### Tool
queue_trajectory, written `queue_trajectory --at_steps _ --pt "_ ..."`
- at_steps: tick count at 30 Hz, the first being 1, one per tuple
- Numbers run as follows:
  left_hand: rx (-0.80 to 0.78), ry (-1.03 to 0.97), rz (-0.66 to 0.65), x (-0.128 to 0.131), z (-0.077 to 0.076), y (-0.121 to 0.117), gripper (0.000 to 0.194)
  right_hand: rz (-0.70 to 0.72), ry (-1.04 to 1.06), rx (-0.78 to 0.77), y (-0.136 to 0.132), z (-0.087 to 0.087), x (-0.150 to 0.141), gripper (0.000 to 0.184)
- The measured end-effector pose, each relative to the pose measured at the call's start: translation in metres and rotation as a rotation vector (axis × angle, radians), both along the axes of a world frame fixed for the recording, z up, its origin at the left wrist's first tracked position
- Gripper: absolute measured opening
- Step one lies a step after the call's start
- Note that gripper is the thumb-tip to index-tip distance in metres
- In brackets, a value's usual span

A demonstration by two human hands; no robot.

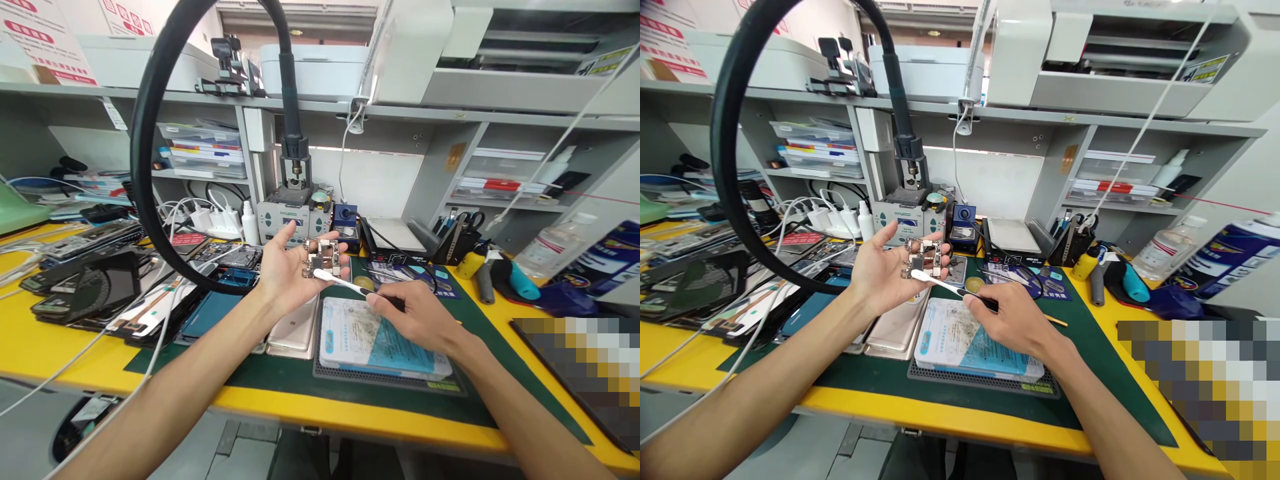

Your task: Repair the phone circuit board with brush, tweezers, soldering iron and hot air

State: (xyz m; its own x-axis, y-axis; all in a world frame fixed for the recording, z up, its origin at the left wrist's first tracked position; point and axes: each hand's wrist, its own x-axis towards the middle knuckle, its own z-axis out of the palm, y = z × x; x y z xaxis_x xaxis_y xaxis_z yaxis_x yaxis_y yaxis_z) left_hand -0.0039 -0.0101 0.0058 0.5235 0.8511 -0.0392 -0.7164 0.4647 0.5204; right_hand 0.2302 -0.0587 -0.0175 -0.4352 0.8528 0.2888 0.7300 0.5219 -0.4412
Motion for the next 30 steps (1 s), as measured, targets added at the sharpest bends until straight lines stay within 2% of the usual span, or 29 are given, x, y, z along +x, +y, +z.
queue_trajectory --at_steps 30 --pt "0.0 0.022 -0.011 0.0009 0.0013 -0.0018 0.066 -0.024 0.027 -0.013 -0.0006 0.0042 0.0032 0.048"
